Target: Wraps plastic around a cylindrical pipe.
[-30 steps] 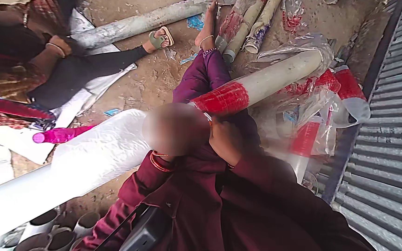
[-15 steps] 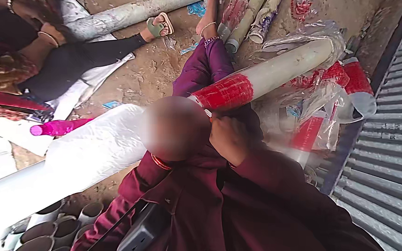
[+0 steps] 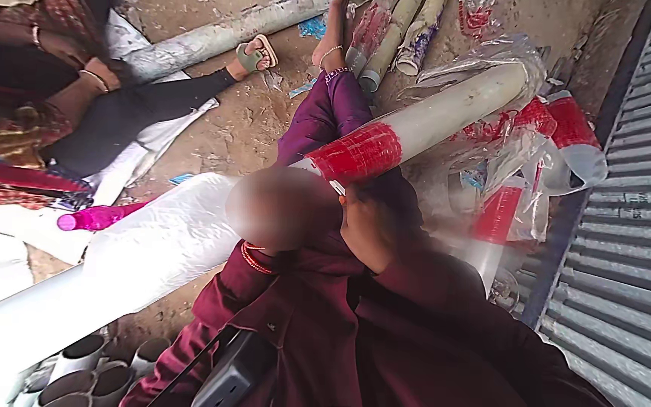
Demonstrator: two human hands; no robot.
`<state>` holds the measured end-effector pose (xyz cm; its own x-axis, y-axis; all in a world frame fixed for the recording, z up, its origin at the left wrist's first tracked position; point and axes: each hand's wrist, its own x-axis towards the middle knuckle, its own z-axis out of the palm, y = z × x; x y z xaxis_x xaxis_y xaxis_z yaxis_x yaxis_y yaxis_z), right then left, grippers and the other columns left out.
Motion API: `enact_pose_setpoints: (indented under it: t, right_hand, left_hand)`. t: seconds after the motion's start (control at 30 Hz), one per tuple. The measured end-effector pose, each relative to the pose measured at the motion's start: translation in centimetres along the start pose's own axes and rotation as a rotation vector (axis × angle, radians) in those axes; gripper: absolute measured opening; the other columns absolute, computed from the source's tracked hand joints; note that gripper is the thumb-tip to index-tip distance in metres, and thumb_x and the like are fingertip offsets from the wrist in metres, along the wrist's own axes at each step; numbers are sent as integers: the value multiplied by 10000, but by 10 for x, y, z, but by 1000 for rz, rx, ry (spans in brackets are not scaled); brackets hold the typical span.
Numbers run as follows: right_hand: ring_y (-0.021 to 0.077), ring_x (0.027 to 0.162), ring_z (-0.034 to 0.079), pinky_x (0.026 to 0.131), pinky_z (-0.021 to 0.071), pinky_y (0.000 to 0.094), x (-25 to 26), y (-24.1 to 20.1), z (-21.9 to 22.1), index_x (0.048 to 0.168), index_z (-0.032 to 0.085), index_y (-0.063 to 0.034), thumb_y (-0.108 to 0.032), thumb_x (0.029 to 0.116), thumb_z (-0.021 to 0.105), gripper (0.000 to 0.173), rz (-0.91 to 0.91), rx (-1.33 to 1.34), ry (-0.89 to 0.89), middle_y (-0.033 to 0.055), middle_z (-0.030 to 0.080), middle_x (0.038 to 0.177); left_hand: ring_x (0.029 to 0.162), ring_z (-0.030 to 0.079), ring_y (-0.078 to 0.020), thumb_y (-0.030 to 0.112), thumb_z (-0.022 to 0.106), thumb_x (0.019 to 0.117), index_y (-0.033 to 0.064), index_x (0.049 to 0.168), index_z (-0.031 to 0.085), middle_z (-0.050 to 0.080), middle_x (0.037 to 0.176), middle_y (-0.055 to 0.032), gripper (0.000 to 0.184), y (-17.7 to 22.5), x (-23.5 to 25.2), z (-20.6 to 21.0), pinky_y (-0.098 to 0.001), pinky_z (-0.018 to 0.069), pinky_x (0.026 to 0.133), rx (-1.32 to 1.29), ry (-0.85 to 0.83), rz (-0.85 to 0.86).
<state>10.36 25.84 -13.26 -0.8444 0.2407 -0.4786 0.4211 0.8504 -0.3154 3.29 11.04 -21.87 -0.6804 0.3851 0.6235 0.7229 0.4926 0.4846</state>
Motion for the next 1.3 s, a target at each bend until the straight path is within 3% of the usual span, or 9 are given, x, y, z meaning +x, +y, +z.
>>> enact_pose_setpoints:
  t: [0.4,0.53,0.6,0.67,0.73,0.87,0.97,1.1,1.3]
  right_hand:
    - [395,994,712,809,556,506,7,-4,5,1294,543,43,-87,1055,461,285,53,-58,-208,224,705,999]
    - [393,1207,630,984,492,508,1,1,-11,1430,470,33,-151,1110,351,388,98,-16,-406,257,644,1251]
    - [394,1129,664,956,500,504,-1,11,-13,1367,530,56,-177,1122,342,387,39,110,-224,264,676,1155]
    - [372,775,723,704,560,492,9,22,7,1129,647,93,-121,1055,478,283,-153,281,349,227,699,817]
    - [323,672,705,598,566,454,46,26,17,1030,659,69,-75,985,572,173,-312,293,767,170,677,756]
    - [413,969,712,783,580,514,109,29,25,1044,704,62,-50,945,625,169,-357,124,863,227,728,1004]
    - [374,876,724,738,581,475,125,27,38,964,713,42,-75,906,617,162,-350,100,1019,190,729,893]
    - [366,928,729,735,582,477,126,30,46,982,726,26,-89,909,589,193,-369,104,1076,167,751,947]
    - [347,892,745,778,568,504,147,22,26,1012,713,26,-131,994,554,224,-261,125,944,186,753,937]
  left_hand:
    - [834,746,-182,163,570,921,126,807,813,803,903,-45,271,-3,-4,5,-386,520,813,-50,12,-74]
    - [839,754,-187,162,579,900,127,779,809,802,886,-49,262,-2,0,5,-404,535,810,-36,36,-118]
    - [852,759,-213,176,572,888,127,782,813,803,891,-47,268,-3,9,3,-436,543,828,1,-9,-179]
    - [921,754,-307,163,568,891,92,938,815,797,952,-89,262,-2,20,-7,-547,534,872,18,-187,-244]
    - [1029,724,-390,207,610,936,84,1277,709,778,1066,-122,375,-4,38,-21,-656,499,922,28,-471,-264]
    - [1375,497,-435,211,697,970,93,1507,520,468,1562,-187,577,14,100,-40,-677,366,1071,45,-1140,-272]
    - [1429,451,-373,128,637,1018,82,1544,437,461,1565,-192,564,78,174,-46,-516,324,1159,257,-1542,-426]
    - [1126,658,-341,238,741,958,51,1326,665,708,1191,-195,420,-6,169,-27,-525,485,989,-19,-1456,-339]
    - [1100,691,-398,-13,691,906,55,1249,738,741,1174,-181,352,-38,84,-15,-616,486,990,-27,-828,-121]
